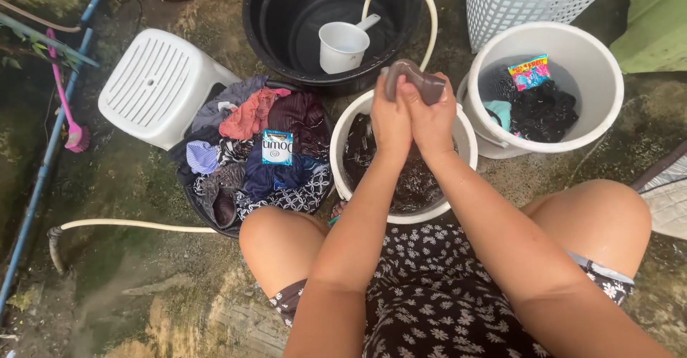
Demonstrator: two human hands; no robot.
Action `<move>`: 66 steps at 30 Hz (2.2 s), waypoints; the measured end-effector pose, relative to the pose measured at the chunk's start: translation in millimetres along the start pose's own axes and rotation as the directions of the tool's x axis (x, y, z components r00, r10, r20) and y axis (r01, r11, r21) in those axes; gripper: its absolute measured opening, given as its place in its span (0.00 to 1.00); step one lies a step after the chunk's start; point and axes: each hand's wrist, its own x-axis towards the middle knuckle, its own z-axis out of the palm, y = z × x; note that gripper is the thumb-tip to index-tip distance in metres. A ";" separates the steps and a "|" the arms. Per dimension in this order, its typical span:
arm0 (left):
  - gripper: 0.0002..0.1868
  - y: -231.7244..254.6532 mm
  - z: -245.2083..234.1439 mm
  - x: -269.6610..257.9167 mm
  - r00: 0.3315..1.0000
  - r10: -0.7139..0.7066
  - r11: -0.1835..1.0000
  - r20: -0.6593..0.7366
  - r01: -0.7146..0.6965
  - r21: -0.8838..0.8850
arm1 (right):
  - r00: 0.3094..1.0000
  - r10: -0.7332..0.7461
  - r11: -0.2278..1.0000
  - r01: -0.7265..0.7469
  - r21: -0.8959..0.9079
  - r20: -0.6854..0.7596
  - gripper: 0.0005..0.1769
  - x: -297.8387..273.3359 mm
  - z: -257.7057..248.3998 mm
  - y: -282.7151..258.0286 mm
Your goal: Washing clothes by hand in buckets using detergent and water.
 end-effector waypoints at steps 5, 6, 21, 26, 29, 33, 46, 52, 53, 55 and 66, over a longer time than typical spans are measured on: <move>0.34 -9.3 10.0 5.7 0.996 -0.084 0.996 0.043 0.083 0.018 | 0.993 -0.025 0.981 0.003 -0.195 -0.112 0.19 7.5 5.1 -16.1; 0.34 -9.7 10.3 5.0 0.995 -0.086 0.996 0.044 0.085 0.018 | 0.993 -0.024 0.980 0.001 -0.197 -0.112 0.19 8.6 5.3 -17.2; 0.40 -109.8 -2.7 23.3 0.838 -0.014 0.866 0.546 0.283 -0.412 | 0.972 -0.134 0.965 0.084 -0.248 -0.192 0.16 44.5 -13.9 -59.9; 0.51 -71.7 -12.9 -2.2 0.713 -0.254 0.434 0.654 0.688 -0.581 | 0.972 0.018 0.960 0.049 0.275 -0.236 0.17 55.6 -4.3 -91.2; 0.50 -49.6 -0.6 -18.4 0.632 -0.251 0.168 0.733 0.775 -0.610 | 0.960 0.009 0.991 0.030 0.131 -0.281 0.16 52.0 -9.3 -64.3; 0.39 -102.8 45.4 -7.9 0.718 -0.418 0.204 0.557 0.672 -0.712 | 0.957 0.077 0.982 -0.024 0.187 -0.278 0.14 36.8 -11.7 -49.6; 0.40 -149.1 -9.9 35.3 0.669 -0.546 0.837 0.504 0.420 0.350 | 0.843 -0.246 0.925 0.057 -0.375 -0.479 0.44 99.5 -153.9 -28.2; 0.63 -148.1 -42.1 -18.3 0.671 -0.697 0.376 0.253 0.042 0.926 | 0.910 -0.241 0.915 0.096 -0.393 -0.338 0.41 113.2 -232.5 -30.7; 0.69 -143.7 -41.8 -28.7 0.630 -0.738 0.343 0.244 0.038 0.939 | 0.936 -0.273 0.766 0.070 -0.639 -0.225 0.46 109.7 -248.8 -17.0; 0.66 -272.5 -46.4 -49.1 0.584 -0.748 0.331 0.316 -0.085 0.940 | 0.964 -0.215 0.545 -0.014 -0.838 -0.156 0.52 94.0 -262.2 12.5; 0.40 -51.6 -70.0 13.1 0.684 -0.418 0.492 0.598 -0.383 0.782 | 0.803 0.500 0.696 -0.149 -0.702 0.326 0.51 17.1 -119.2 -2.9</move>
